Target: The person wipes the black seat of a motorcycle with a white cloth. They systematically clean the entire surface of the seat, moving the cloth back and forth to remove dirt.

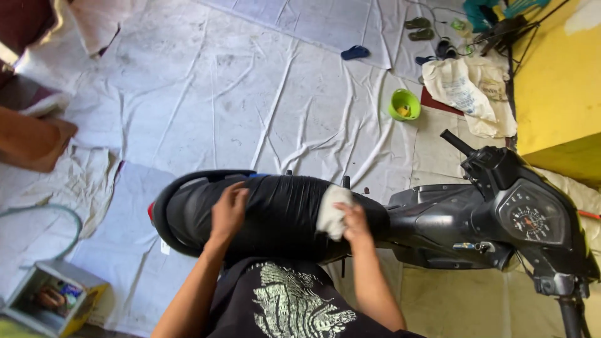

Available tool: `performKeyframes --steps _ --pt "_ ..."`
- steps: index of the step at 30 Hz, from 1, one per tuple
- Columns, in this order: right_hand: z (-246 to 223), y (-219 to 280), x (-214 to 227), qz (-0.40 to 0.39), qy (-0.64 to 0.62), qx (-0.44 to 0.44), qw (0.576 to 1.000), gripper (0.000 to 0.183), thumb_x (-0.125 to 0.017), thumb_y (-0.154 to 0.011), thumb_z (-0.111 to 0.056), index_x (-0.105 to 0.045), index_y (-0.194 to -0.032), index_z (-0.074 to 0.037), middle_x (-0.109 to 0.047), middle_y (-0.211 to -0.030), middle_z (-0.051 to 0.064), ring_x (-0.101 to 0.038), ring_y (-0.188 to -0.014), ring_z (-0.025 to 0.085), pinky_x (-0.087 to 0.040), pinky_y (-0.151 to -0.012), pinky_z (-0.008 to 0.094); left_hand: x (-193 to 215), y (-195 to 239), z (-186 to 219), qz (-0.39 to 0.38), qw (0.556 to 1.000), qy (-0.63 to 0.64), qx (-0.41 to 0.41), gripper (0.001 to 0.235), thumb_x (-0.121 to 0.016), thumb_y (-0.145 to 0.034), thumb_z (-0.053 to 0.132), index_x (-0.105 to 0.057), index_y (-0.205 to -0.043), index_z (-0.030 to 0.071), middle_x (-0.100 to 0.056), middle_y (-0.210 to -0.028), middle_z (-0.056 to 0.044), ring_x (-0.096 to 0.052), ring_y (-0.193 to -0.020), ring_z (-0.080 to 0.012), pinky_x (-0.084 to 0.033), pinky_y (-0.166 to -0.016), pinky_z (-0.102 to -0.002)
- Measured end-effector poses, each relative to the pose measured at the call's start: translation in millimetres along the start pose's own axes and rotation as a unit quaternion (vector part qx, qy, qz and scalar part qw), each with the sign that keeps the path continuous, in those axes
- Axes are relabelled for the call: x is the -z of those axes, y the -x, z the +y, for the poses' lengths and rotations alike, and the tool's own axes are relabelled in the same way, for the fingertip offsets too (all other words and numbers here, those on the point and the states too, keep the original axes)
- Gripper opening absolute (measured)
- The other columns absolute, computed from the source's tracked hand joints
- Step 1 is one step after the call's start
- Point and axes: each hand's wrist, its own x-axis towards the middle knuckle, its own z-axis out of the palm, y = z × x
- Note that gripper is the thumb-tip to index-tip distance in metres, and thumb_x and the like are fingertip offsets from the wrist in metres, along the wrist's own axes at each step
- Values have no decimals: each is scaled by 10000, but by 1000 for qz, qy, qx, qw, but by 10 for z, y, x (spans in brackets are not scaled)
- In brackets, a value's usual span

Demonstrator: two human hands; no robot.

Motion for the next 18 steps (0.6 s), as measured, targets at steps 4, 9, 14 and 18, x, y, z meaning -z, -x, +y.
performKeyframes --steps 4,9,14,18 --pt "-409 -226 586 195 179 171 949 431 -792 -839 -117 -663 -1207 67 -678 -1074 252 -643 -1029 383 -523 -861 499 693 -138 -374 173 975 -104 -98 383 -642 -992 238 -642 -1324 46 -661 -1220 -258 -627 -1146 -457 -479 -1005 -523" --pt "119 -687 620 269 437 106 852 655 -614 -981 -571 -625 -1386 -57 -659 -1325 208 -577 -1276 384 -469 -1067 519 980 -283 -1018 83 990 -111 -16 451 -653 -983 359 -635 -1354 102 -669 -1273 -215 -621 -1207 -415 -471 -1045 -518" --pt "1108 -555 -1024 187 520 359 752 215 -741 -852 -218 -764 -1008 -72 -752 -1000 178 -709 -1059 388 -496 -1015 494 1087 -216 -905 2 999 20 49 525 -652 -961 430 -611 -1412 164 -630 -1381 -180 -531 -1346 -361 -397 -1127 -494" --pt "1242 157 -2085 98 544 519 652 253 -698 -795 -106 -732 -1044 -74 -712 -961 149 -702 -966 356 -534 -905 488 1125 -374 -851 1 992 124 31 485 -636 -983 400 -646 -1376 117 -597 -1423 -205 -471 -1401 -379 -347 -1174 -477"
